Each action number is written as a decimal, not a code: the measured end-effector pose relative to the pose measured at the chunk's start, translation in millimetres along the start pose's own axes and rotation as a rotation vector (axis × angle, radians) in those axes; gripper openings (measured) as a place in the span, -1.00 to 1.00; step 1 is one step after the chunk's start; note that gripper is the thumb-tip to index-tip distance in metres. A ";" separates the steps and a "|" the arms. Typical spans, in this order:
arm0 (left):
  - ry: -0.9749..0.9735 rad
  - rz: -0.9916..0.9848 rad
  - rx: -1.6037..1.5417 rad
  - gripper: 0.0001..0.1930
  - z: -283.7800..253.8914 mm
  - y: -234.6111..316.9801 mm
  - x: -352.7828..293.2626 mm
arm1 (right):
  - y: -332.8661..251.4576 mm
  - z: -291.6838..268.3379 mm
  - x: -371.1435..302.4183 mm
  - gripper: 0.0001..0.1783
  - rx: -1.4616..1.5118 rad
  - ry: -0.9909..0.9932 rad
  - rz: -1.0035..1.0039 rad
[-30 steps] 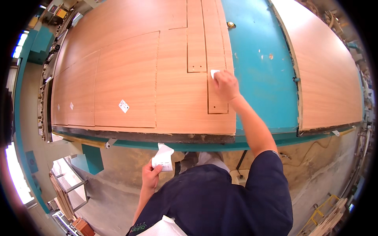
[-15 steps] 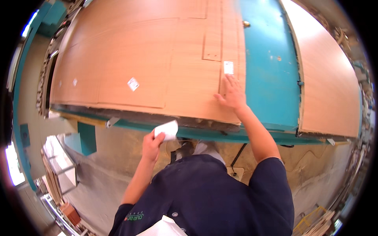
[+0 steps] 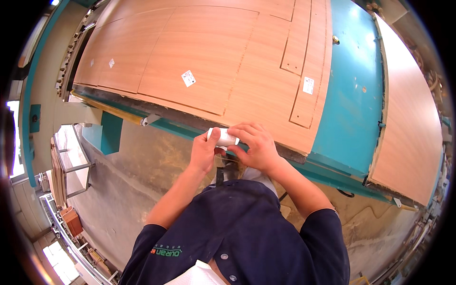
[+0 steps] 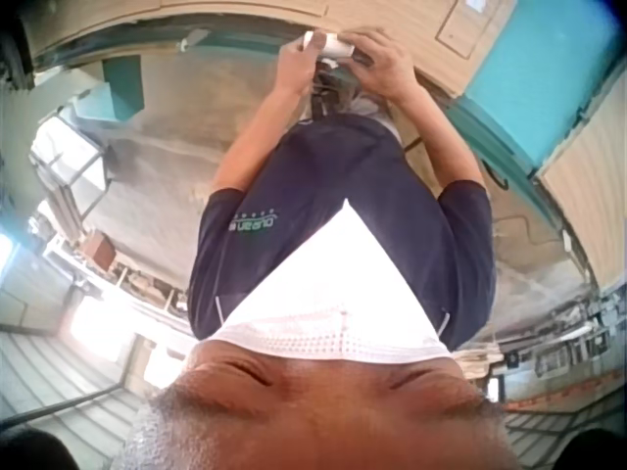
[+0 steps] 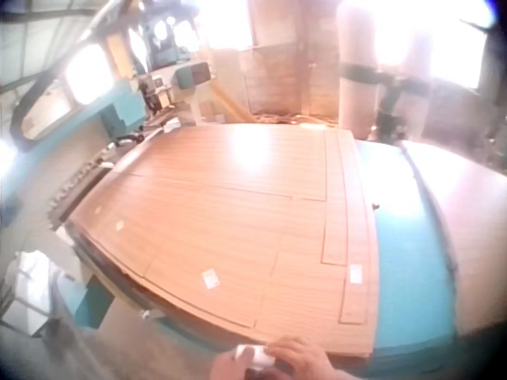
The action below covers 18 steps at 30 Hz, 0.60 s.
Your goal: The person tears off labels from a roll and sticks them onto several large wooden panels resting on a CNC machine table. The person then walks to a nearby desk, places the label roll on it, and returns to the machine to adjust a dust extraction hose before walking away.
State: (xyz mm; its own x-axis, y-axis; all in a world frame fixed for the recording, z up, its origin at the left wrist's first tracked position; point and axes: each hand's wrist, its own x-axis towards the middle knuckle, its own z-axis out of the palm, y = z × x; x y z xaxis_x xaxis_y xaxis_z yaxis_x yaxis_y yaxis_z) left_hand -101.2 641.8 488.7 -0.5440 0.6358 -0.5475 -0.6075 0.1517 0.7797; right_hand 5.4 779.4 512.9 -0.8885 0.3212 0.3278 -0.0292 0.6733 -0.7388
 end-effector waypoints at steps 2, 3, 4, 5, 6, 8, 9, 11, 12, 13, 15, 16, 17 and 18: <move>-0.042 0.016 -0.043 -0.66 -1.6 2.4 -2.6 | 7.2 0.1 1.1 -0.68 0.032 0.027 -0.038; -0.071 0.024 -0.070 -0.67 -1.0 1.8 -2.5 | 10.4 -1.6 2.6 -0.71 0.030 0.034 -0.051; -0.099 0.039 -0.019 -0.68 -0.9 0.7 -0.9 | 12.1 -2.5 6.4 -0.74 0.028 0.046 -0.064; -0.127 0.054 0.032 -0.68 -1.8 -2.2 1.0 | 15.4 -4.7 9.2 -0.77 0.026 0.058 -0.077; -0.149 0.070 0.084 -0.69 -3.1 -4.3 1.8 | 20.7 -5.2 9.3 -0.78 0.043 0.033 -0.054; -0.133 0.035 0.088 -0.71 1.6 -5.4 5.5 | 34.6 -5.4 8.3 -0.81 0.078 -0.016 -0.008; -0.111 0.027 0.109 -0.70 3.5 -6.0 6.8 | 39.9 -5.3 9.6 -0.83 0.097 -0.023 -0.017; -0.092 0.026 0.155 -0.70 6.7 -7.9 13.1 | 47.5 -11.3 11.7 -0.83 0.145 -0.106 0.071; -0.100 0.017 0.175 -0.70 7.5 -8.5 15.7 | 50.7 -13.9 12.7 -0.83 0.171 -0.148 0.116; -0.107 0.008 0.195 -0.70 8.6 -8.7 18.1 | 53.8 -17.3 14.1 -0.83 0.217 -0.182 0.180; -0.120 -0.007 0.224 -0.69 10.4 -10.7 23.4 | 59.3 -24.5 17.5 -0.84 0.311 -0.252 0.310; -0.125 -0.013 0.232 -0.68 10.9 -12.5 26.2 | 61.6 -28.0 20.4 -0.85 0.337 -0.296 0.374; -0.129 -0.019 0.240 -0.67 12.0 -13.3 29.3 | 64.1 -31.8 24.5 -0.86 0.363 -0.340 0.437; -0.133 -0.012 0.257 -0.66 14.5 -13.1 32.0 | 67.8 -34.7 26.5 -0.86 0.390 -0.382 0.503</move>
State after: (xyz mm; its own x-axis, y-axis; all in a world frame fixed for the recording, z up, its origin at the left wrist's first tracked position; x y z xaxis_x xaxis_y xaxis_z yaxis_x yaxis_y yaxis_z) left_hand -102.2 671.1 465.4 -0.4467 0.7239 -0.5258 -0.4377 0.3358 0.8341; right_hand -4.3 856.7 491.9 -0.9326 0.2268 -0.2807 0.3263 0.1977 -0.9244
